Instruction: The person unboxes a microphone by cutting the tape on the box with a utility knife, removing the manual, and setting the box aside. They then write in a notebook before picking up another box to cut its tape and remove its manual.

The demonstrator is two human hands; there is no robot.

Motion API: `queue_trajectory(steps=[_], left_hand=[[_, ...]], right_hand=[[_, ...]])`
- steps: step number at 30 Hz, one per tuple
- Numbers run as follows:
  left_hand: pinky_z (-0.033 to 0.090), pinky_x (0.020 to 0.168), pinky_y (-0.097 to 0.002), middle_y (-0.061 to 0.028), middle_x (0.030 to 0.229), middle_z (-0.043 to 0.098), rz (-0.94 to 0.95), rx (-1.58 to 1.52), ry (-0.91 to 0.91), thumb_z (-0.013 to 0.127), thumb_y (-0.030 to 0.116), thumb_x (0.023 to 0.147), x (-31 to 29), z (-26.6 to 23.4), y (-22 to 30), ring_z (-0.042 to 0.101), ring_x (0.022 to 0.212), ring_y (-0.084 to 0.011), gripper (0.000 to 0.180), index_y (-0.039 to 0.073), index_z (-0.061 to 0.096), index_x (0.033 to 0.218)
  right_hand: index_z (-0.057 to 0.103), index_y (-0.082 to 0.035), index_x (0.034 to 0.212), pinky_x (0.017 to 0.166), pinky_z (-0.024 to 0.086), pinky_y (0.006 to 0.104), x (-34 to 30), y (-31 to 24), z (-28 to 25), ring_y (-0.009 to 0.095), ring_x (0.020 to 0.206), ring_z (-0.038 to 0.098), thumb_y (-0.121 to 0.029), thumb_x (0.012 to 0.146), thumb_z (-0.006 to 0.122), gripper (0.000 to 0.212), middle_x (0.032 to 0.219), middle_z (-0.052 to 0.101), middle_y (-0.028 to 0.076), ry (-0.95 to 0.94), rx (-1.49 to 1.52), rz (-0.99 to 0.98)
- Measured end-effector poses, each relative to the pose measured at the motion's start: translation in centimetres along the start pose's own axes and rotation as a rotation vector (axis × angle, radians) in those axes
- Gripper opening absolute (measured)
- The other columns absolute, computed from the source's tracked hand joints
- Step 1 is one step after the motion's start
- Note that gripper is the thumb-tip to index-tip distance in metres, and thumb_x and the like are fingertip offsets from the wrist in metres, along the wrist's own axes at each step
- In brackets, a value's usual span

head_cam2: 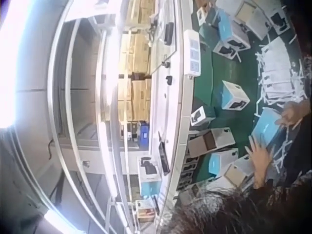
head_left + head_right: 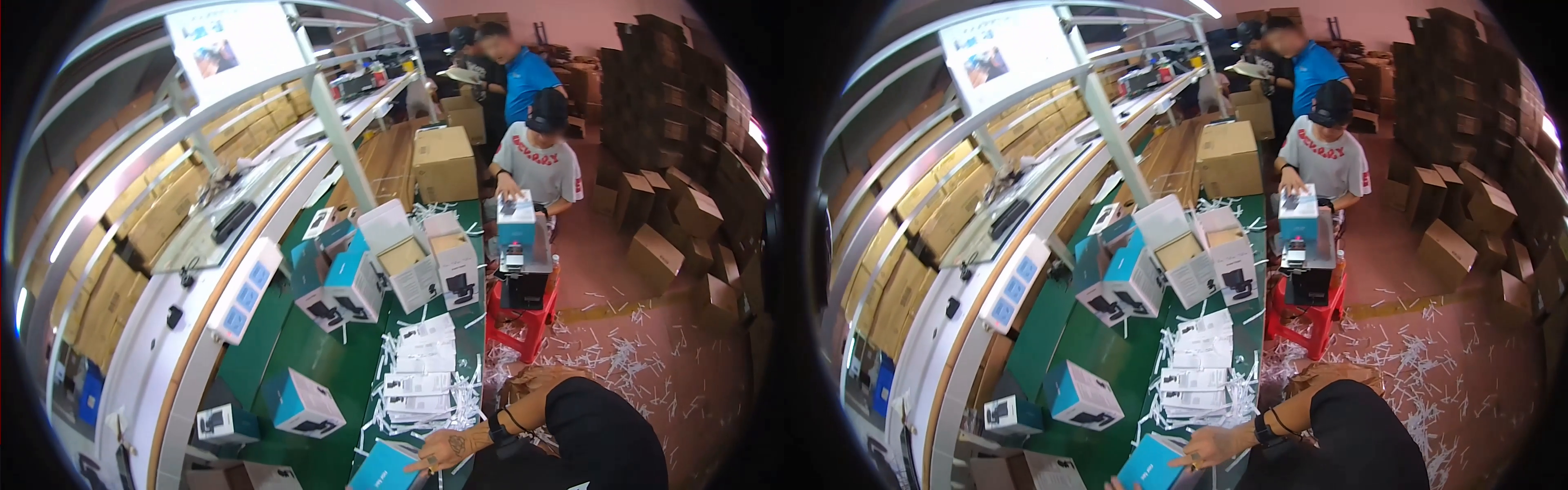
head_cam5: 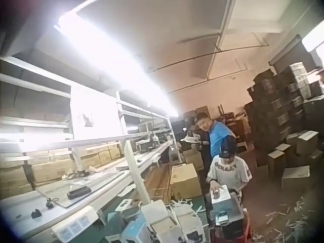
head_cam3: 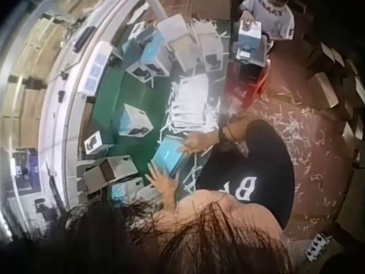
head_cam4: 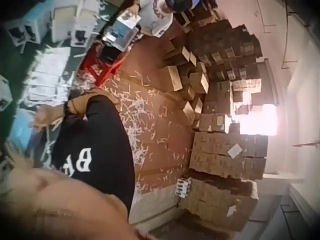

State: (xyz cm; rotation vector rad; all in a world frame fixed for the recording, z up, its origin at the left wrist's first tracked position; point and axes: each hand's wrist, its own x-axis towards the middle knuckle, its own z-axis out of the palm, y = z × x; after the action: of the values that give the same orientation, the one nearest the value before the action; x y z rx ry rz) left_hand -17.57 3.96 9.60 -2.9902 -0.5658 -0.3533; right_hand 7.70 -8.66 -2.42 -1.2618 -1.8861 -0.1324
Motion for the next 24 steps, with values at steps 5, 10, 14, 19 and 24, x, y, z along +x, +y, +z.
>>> queue_trajectory(steps=[5, 10, 14, 19, 24], left_hand=[[0.014, 0.117, -0.0686, -0.028, 0.162, 0.027, -0.116, 0.009, -0.591, 0.059, 0.064, 0.088, 2.9, 2.9, 2.4, 0.02, 0.151, -0.0476, 0.09, 0.006, 0.039, 0.155], [0.012, 0.118, -0.0675, -0.0258, 0.159, 0.033, -0.06, -0.039, -0.358, 0.063, 0.068, 0.081, 3.2, 5.6, 1.3, 0.026, 0.148, -0.046, 0.1, 0.008, 0.036, 0.157], [0.015, 0.116, -0.0663, -0.0269, 0.153, 0.04, -0.081, -0.132, -0.327, 0.068, 0.072, 0.072, 6.1, 4.0, -1.3, 0.033, 0.142, -0.0466, 0.117, 0.008, 0.027, 0.161], [0.02, 0.112, -0.0668, -0.0313, 0.147, 0.042, -0.101, -0.183, -0.351, 0.074, 0.071, 0.064, 5.3, 5.9, -1.7, 0.038, 0.135, -0.0498, 0.128, 0.011, 0.019, 0.163], [0.027, 0.107, -0.0653, -0.0383, 0.147, 0.037, 0.122, -0.097, -0.407, 0.079, 0.061, 0.063, 2.4, 5.7, -4.1, 0.038, 0.13, -0.0552, 0.128, 0.01, 0.017, 0.163]], right_hand=[[0.063, -0.016, 0.138, 0.055, 0.04, 0.0369, -0.9, 0.7, 2.0, 0.022, 0.064, 0.057, -0.031, 0.095, 0.07, 0.045, 0.074, 0.054, 0.002, 0.015, 0.059, -0.07], [0.065, -0.016, 0.133, 0.058, 0.045, 0.0389, -0.8, 0.6, 2.1, 0.025, 0.068, 0.061, -0.026, 0.088, 0.072, 0.047, 0.078, 0.058, 0.004, 0.055, 0.074, 0.008], [0.072, -0.011, 0.114, 0.067, 0.053, 0.0422, 0.2, 0.0, 1.5, 0.031, 0.076, 0.065, -0.028, 0.088, 0.077, 0.032, 0.084, 0.065, 0.01, -0.17, 0.264, 0.246], [0.07, -0.013, 0.121, 0.058, 0.047, 0.0404, -0.1, 1.8, 2.2, 0.028, 0.066, 0.059, -0.026, 0.09, 0.074, 0.034, 0.076, 0.06, 0.007, 0.144, 0.011, -0.036], [0.068, -0.018, 0.13, 0.058, 0.045, 0.0394, -0.3, 0.2, 2.6, 0.026, 0.069, 0.062, -0.029, 0.089, 0.073, 0.044, 0.076, 0.06, 0.005, 0.104, 0.121, 0.047]])
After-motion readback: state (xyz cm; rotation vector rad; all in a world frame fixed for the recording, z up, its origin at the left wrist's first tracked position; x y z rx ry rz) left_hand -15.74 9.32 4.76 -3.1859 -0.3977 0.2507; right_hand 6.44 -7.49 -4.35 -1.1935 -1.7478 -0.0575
